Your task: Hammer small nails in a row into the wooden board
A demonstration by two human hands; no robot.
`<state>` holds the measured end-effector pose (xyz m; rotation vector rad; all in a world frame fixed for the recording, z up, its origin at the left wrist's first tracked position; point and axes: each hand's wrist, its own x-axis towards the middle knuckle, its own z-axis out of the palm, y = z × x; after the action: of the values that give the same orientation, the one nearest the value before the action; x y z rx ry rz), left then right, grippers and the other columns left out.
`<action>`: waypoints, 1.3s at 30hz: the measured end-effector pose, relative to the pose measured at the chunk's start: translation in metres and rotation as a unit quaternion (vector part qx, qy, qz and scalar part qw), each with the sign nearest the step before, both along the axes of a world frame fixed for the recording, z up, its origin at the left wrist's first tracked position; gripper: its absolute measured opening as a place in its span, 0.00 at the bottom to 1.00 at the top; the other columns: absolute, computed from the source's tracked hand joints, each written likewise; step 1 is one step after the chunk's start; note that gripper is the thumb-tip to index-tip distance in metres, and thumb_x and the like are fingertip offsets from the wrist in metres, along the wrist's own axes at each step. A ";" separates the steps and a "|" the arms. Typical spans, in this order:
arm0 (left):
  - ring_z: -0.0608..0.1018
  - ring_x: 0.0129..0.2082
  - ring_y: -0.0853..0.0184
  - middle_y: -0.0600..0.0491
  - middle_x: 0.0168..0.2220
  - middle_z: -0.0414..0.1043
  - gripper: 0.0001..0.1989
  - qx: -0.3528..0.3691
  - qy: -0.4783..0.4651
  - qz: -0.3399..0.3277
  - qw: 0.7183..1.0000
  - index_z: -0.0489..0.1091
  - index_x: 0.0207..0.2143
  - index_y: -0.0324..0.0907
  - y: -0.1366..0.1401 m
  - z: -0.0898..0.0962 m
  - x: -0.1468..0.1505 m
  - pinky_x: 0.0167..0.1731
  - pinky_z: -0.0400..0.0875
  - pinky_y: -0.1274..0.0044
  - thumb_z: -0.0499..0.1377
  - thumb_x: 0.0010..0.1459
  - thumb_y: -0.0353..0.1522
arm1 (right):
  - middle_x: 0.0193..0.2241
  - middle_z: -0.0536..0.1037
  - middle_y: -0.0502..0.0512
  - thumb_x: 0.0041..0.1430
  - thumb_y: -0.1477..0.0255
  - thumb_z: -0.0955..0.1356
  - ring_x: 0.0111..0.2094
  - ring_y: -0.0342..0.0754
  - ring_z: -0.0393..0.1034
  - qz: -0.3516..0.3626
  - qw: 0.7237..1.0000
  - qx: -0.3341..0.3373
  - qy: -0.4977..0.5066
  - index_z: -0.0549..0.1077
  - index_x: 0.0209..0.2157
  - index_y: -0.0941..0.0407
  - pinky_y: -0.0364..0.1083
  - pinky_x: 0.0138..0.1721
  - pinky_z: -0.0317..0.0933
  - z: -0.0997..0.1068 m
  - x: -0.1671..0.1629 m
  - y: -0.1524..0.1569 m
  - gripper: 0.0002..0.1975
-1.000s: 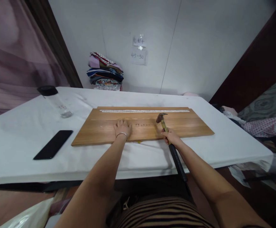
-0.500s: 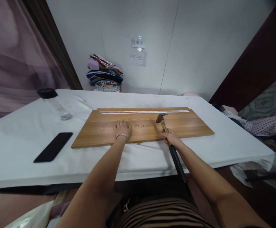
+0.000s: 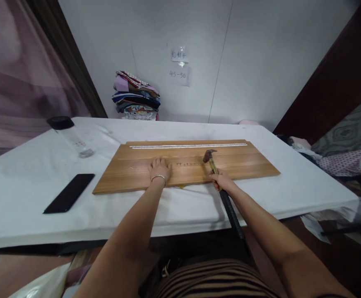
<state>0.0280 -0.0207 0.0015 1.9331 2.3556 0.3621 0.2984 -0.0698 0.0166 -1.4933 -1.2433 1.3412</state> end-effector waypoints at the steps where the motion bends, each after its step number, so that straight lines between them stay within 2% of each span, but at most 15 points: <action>1: 0.65 0.65 0.52 0.39 0.64 0.66 0.27 0.001 0.000 0.000 1.000 0.71 0.58 0.38 0.000 0.000 0.000 0.63 0.56 0.59 0.44 0.65 0.40 | 0.09 0.60 0.36 0.43 0.69 0.67 0.08 0.41 0.53 0.000 1.000 -0.002 -0.001 0.62 0.33 0.52 0.41 0.10 0.47 0.000 0.000 0.000 0.13; 18: 0.65 0.65 0.52 0.39 0.64 0.66 0.26 0.000 0.003 0.000 1.000 0.70 0.58 0.39 0.000 0.001 0.000 0.63 0.56 0.59 0.44 0.66 0.40 | 0.08 0.61 0.38 0.45 0.69 0.68 0.08 0.42 0.54 -0.002 1.000 0.011 -0.006 0.63 0.32 0.51 0.41 0.10 0.47 0.002 0.000 0.003 0.11; 34: 0.63 0.67 0.52 0.38 0.67 0.63 0.27 -0.009 0.001 0.001 1.000 0.70 0.58 0.36 0.001 0.000 -0.001 0.64 0.55 0.59 0.44 0.66 0.40 | 0.08 0.60 0.38 0.45 0.70 0.66 0.09 0.42 0.53 -0.001 0.999 -0.011 -0.030 0.63 0.32 0.52 0.40 0.11 0.47 0.008 -0.001 0.001 0.10; 39: 0.63 0.66 0.52 0.39 0.65 0.65 0.27 -0.003 0.005 0.002 1.000 0.70 0.58 0.37 0.001 -0.001 -0.001 0.64 0.55 0.59 0.44 0.66 0.40 | 0.08 0.61 0.39 0.46 0.70 0.66 0.09 0.41 0.54 0.007 1.000 -0.004 -0.020 0.63 0.31 0.52 0.40 0.11 0.48 0.009 0.000 0.000 0.09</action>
<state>0.0272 -0.0196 0.0001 1.9326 2.3637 0.3472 0.2983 -0.0694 0.0259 -1.5256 -1.2780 1.3322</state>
